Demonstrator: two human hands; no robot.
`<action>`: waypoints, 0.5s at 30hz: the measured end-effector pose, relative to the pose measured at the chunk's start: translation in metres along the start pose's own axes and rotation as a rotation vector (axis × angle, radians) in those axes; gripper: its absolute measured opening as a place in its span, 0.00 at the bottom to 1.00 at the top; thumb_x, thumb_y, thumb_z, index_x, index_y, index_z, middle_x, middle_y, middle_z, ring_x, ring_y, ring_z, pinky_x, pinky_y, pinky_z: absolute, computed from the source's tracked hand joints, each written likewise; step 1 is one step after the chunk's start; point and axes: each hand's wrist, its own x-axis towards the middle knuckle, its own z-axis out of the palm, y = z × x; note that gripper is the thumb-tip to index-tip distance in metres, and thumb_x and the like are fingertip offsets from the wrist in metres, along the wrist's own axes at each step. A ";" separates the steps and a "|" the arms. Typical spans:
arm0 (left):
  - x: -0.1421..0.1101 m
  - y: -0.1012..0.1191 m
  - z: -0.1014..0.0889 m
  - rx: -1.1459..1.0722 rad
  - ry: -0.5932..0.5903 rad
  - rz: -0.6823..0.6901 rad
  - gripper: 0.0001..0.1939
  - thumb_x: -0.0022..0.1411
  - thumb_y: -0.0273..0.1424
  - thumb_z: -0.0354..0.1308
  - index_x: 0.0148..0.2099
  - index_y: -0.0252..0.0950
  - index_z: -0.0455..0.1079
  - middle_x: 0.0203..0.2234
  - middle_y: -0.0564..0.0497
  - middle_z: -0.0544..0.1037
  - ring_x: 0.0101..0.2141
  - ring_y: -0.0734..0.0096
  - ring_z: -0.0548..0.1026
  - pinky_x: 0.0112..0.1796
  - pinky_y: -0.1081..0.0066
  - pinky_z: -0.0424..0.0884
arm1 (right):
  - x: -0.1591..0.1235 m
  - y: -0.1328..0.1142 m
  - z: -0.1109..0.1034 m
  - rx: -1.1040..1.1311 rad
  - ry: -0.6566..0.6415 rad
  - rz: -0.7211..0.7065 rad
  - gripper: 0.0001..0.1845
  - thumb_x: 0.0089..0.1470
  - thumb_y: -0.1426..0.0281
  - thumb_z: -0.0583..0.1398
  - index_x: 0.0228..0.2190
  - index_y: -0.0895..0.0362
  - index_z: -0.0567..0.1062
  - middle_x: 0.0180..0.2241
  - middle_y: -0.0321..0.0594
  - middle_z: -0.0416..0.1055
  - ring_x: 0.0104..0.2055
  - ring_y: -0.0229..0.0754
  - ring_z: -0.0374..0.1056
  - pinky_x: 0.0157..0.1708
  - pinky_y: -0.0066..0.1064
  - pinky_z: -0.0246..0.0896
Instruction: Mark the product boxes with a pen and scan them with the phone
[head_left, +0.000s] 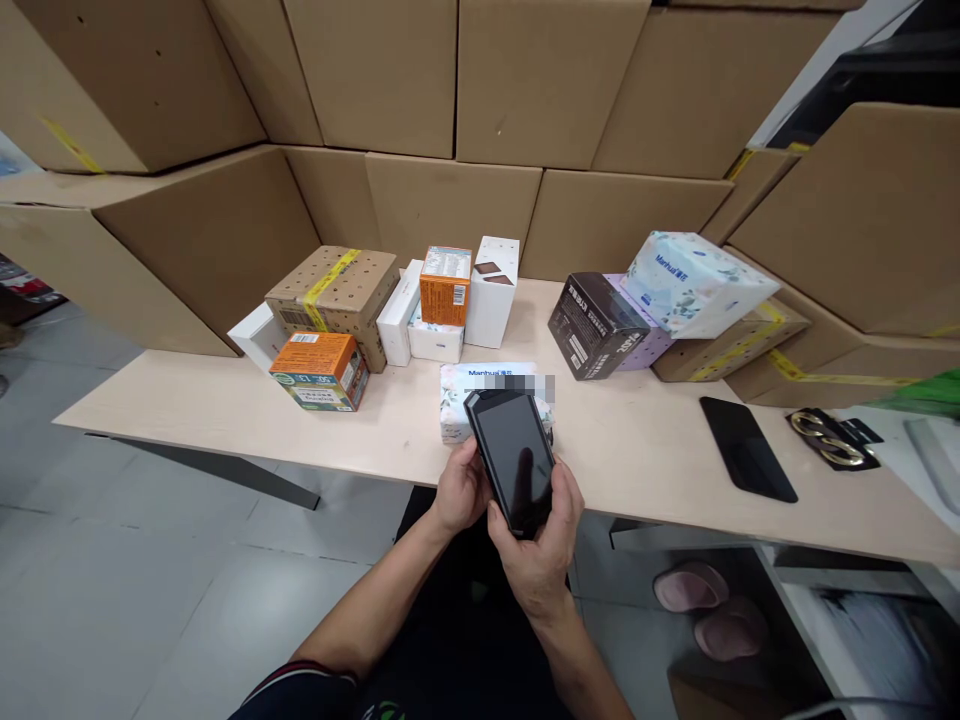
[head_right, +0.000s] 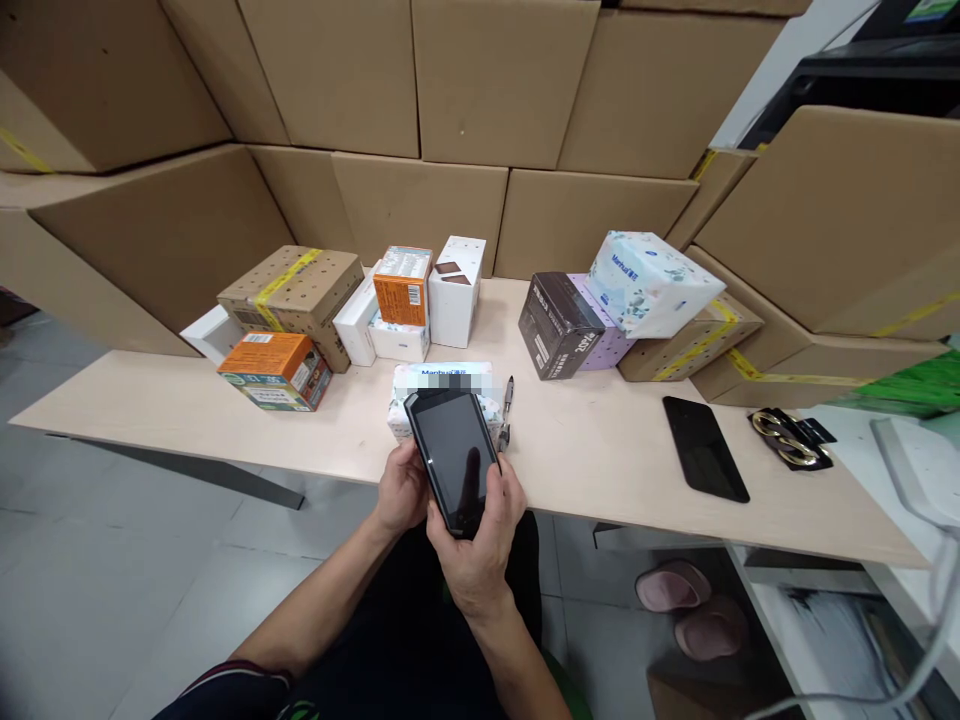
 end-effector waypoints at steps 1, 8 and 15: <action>0.000 0.000 0.000 -0.004 -0.003 0.001 0.12 0.61 0.34 0.57 0.36 0.33 0.80 0.31 0.50 0.86 0.46 0.55 0.83 0.57 0.59 0.73 | 0.000 0.000 0.000 -0.004 0.000 0.002 0.48 0.54 0.65 0.68 0.69 0.57 0.53 0.60 0.60 0.65 0.61 0.61 0.66 0.51 0.63 0.72; 0.001 -0.003 0.008 -0.010 -0.130 -0.020 0.12 0.60 0.36 0.58 0.36 0.34 0.80 0.31 0.49 0.86 0.49 0.52 0.82 0.57 0.57 0.74 | 0.000 0.003 -0.002 -0.008 0.009 0.019 0.49 0.53 0.66 0.68 0.70 0.56 0.53 0.61 0.59 0.64 0.62 0.61 0.65 0.52 0.61 0.72; 0.002 -0.004 0.017 -0.076 -0.153 -0.045 0.12 0.59 0.37 0.59 0.37 0.34 0.79 0.32 0.48 0.86 0.51 0.50 0.81 0.57 0.56 0.73 | 0.011 0.000 -0.009 -0.040 0.016 0.009 0.49 0.54 0.66 0.68 0.70 0.56 0.53 0.61 0.60 0.64 0.62 0.61 0.65 0.53 0.61 0.71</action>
